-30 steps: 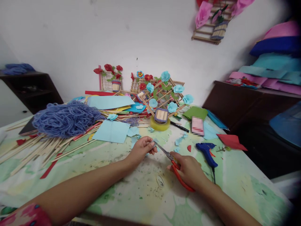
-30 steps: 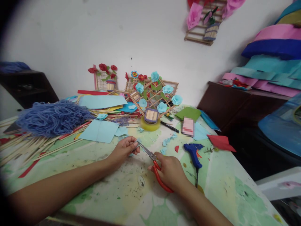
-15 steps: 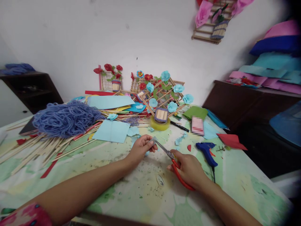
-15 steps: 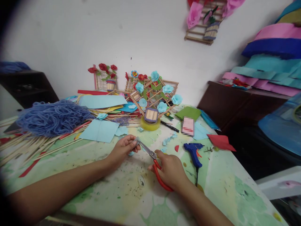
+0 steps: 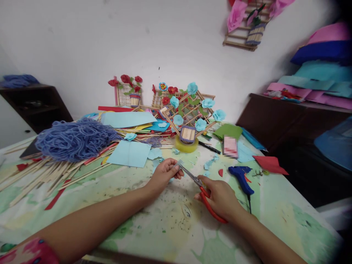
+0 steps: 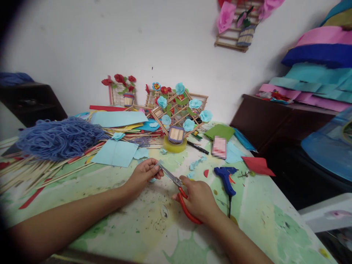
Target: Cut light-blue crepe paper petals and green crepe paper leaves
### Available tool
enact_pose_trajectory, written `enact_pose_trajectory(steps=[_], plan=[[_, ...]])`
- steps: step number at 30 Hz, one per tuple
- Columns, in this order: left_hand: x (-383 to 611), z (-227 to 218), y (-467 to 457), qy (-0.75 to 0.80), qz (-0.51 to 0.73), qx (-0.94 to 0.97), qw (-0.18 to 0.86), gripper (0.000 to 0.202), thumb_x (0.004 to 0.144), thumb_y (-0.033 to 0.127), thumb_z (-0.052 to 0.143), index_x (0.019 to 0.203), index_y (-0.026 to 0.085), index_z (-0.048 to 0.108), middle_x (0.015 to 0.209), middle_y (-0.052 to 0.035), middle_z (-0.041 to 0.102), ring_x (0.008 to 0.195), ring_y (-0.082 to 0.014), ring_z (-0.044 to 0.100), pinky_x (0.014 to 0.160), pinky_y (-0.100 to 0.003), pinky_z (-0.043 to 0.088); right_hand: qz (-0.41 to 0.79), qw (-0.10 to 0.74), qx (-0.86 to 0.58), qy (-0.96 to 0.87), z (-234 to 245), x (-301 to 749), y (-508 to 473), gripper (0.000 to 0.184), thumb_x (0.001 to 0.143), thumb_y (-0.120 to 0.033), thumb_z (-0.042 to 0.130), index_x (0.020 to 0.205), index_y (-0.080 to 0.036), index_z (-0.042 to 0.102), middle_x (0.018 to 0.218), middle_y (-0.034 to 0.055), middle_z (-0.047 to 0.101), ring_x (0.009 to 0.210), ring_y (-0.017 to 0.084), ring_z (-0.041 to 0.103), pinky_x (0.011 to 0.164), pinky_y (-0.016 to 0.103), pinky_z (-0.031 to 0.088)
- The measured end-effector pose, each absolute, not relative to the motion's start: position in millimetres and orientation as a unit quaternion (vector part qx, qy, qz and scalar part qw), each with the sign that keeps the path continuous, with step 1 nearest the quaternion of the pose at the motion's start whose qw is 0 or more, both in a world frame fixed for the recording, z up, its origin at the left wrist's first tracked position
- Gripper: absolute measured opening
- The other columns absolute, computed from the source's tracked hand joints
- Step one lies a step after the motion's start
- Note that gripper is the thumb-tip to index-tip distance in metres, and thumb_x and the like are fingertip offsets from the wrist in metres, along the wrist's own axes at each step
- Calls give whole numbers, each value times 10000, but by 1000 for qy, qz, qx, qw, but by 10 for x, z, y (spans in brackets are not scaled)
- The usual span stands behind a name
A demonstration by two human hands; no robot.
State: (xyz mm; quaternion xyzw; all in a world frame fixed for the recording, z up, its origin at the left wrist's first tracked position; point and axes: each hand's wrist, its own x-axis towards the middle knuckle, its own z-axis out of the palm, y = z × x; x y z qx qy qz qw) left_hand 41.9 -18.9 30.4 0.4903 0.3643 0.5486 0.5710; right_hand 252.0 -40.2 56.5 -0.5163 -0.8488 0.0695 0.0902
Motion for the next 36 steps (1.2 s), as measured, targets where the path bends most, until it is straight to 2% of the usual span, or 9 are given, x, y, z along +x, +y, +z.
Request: enact_pose_trajectory(steps=[13, 19, 31, 36], plan=[[422, 315, -192, 370, 548, 481, 576, 241, 752, 349, 628, 802, 150, 503, 662, -23, 643, 577, -107, 549, 585, -233, 399, 63, 94, -516, -849, 532, 2516, -402, 365, 812, -417, 454, 1113, -241, 563, 662, 22, 670, 649, 198, 626, 525, 237, 275], [419, 310, -191, 374, 545, 484, 573, 239, 752, 352, 627, 787, 156, 496, 655, -21, 643, 566, -104, 546, 572, -229, 395, 55, 93, -516, -850, 540, 2513, -400, 384, 801, -471, 464, 1096, -247, 567, 659, 17, 665, 658, 205, 626, 510, 235, 260], [422, 316, -197, 378, 535, 491, 574, 232, 757, 340, 623, 787, 147, 498, 652, -24, 648, 555, -94, 543, 563, -222, 396, 56, 103, -504, -856, 518, 2527, -399, 356, 816, -417, 450, 1107, -245, 563, 659, 15, 670, 640, 195, 622, 524, 240, 276], [422, 335, -210, 374, 539, 485, 578, 245, 744, 354, 633, 794, 151, 505, 668, -32, 650, 570, -107, 549, 575, -233, 401, 60, 95, -507, -855, 541, 2525, -399, 375, 810, -451, 449, 1104, -245, 560, 665, 16, 671, 643, 198, 620, 510, 238, 264]])
